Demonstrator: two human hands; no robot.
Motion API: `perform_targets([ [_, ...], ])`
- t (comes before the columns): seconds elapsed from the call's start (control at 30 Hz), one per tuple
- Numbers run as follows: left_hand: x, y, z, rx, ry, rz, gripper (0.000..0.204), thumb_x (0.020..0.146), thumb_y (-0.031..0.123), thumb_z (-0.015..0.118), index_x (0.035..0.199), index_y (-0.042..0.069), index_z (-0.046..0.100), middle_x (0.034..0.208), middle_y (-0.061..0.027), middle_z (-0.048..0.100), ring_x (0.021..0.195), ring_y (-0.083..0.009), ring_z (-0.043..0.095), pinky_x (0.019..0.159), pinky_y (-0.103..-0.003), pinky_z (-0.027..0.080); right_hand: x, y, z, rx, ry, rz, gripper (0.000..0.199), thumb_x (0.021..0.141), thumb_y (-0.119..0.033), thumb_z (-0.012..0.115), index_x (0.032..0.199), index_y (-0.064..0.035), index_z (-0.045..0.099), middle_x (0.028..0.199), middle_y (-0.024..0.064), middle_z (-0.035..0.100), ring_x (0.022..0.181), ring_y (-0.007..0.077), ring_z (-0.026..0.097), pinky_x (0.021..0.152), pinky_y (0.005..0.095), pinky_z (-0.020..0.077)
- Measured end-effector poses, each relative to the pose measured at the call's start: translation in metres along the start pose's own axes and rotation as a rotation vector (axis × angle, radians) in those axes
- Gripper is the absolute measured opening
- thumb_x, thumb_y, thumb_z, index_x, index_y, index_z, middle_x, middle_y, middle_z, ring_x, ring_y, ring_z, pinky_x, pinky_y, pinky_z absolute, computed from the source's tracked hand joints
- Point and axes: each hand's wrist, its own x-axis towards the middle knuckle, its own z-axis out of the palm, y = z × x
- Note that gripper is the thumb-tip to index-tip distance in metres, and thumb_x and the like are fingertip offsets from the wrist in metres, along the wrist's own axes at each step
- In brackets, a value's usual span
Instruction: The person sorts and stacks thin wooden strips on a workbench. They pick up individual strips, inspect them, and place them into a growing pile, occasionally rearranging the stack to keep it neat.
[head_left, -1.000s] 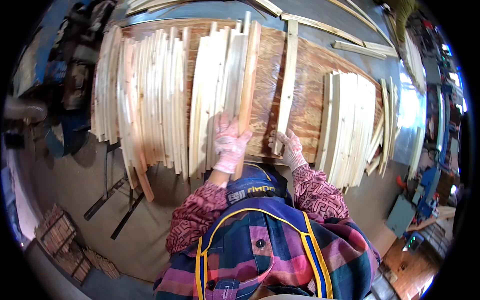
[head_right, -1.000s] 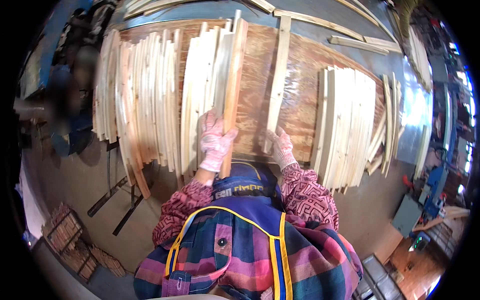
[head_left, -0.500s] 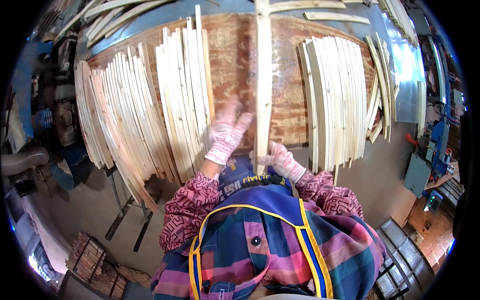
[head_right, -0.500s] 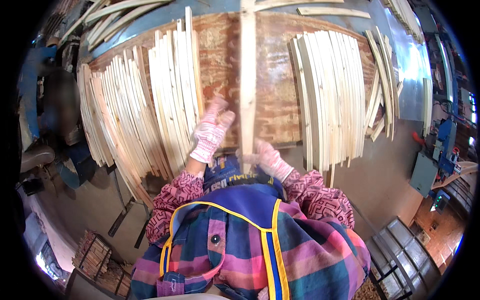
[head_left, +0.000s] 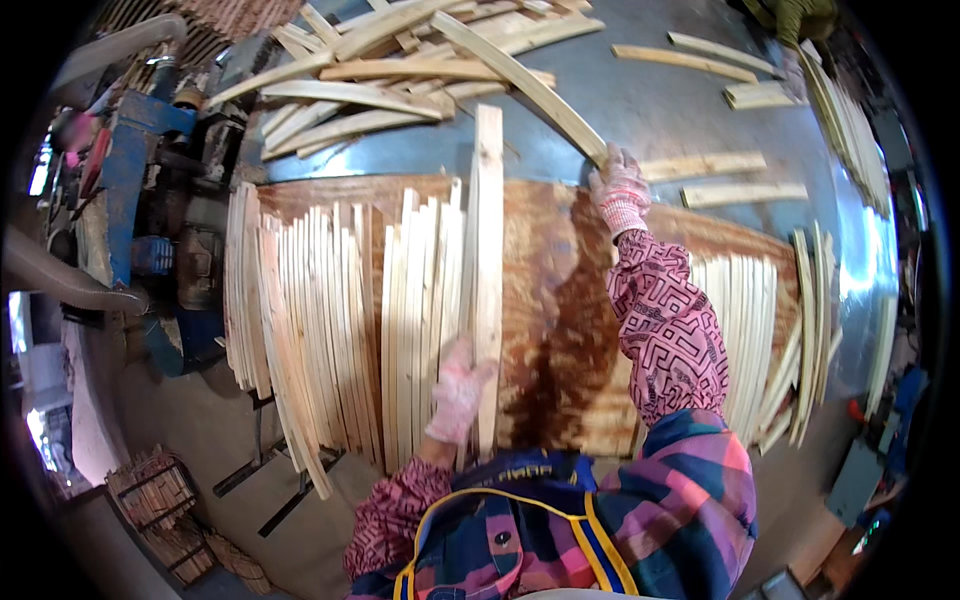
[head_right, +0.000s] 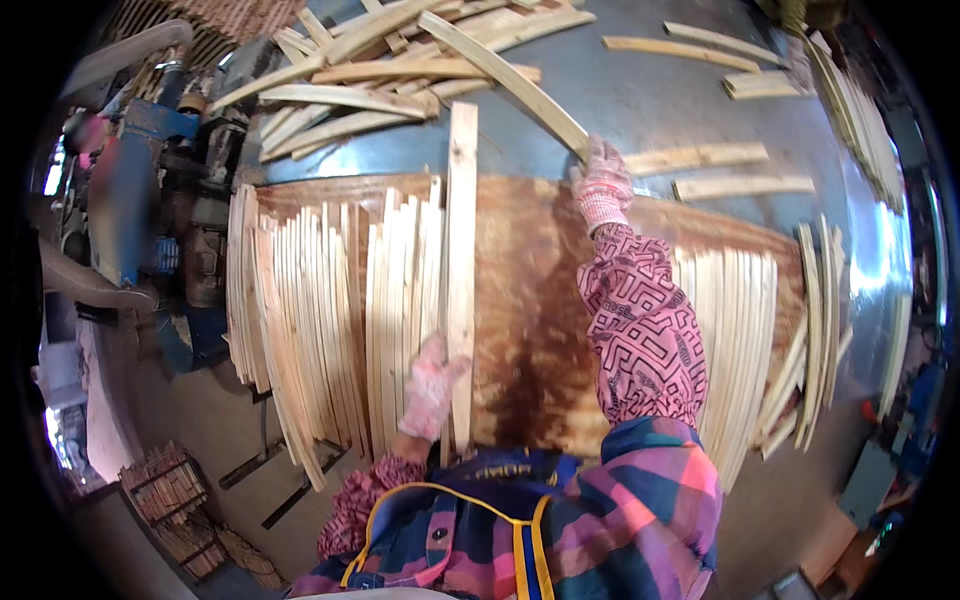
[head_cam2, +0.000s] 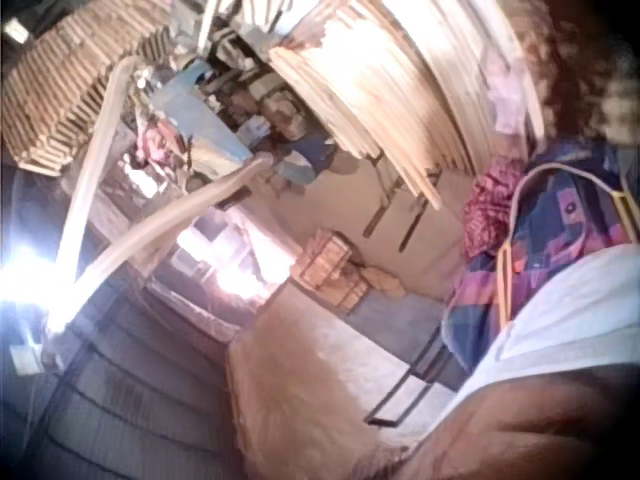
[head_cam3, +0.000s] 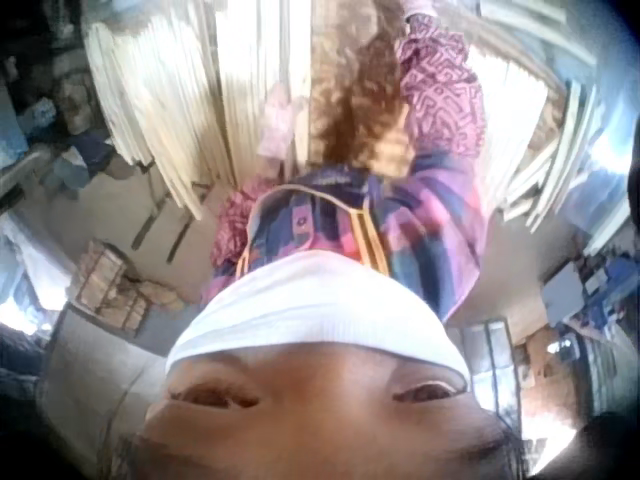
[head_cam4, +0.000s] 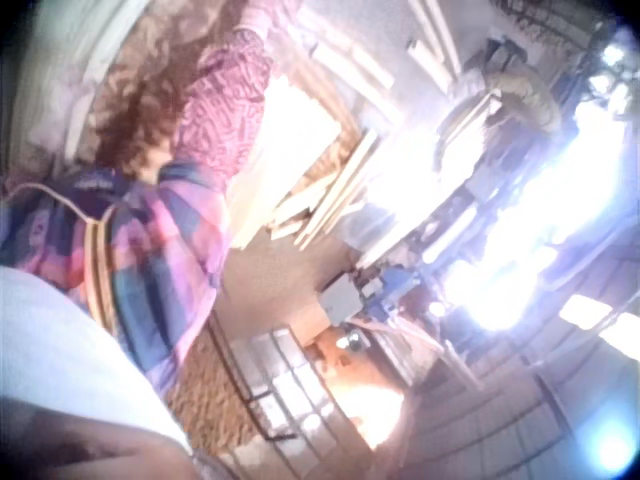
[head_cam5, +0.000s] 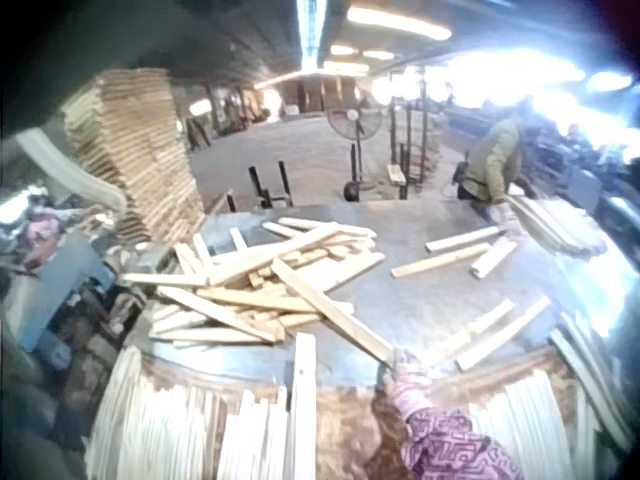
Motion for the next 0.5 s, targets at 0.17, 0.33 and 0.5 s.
perform_targets([
  [0.17, 0.008, 0.006, 0.011, -0.178, 0.018, 0.004, 0.051, 0.087, 0.008, 0.070, 0.134, -0.003, 0.053, 0.123, -0.0107, 0.063, 0.111, -0.0188, 0.058, 0.096, -0.033, 0.047, 0.069, 0.006, 0.045, 0.143, -0.253, 0.087, 0.068, 0.084, -0.034, 0.073, 0.144, -0.0176, 0.047, 0.125, 0.0162, 0.061, 0.116, 0.0322, 0.060, 0.096, 0.0411, 0.0503],
  [0.33, 0.016, 0.033, -0.001, -0.153, 0.124, 0.082, 0.044, 0.089, 0.011, 0.069, 0.131, 0.004, 0.057, 0.115, -0.0063, 0.065, 0.101, -0.0160, 0.061, 0.088, -0.031, 0.050, -0.002, -0.030, -0.040, 1.473, -0.998, 0.351, 0.036, 0.097, -0.028, 0.057, 0.111, 0.0051, 0.063, 0.078, 0.0068, 0.064, 0.058, 0.0119, 0.058, 0.052, 0.0283, 0.0518],
  [0.5, 0.031, 0.062, 0.046, -0.506, -0.095, 0.217, 0.043, 0.090, 0.010, 0.065, 0.132, 0.008, 0.056, 0.108, -0.0073, 0.067, 0.096, -0.0182, 0.064, 0.086, -0.029, 0.053, -0.152, -0.001, -0.076, 1.384, -0.956, 0.215, 0.049, 0.098, -0.021, 0.058, 0.142, -0.0041, 0.044, 0.107, 0.0109, 0.065, 0.092, 0.0176, 0.063, 0.075, 0.0300, 0.0543],
])
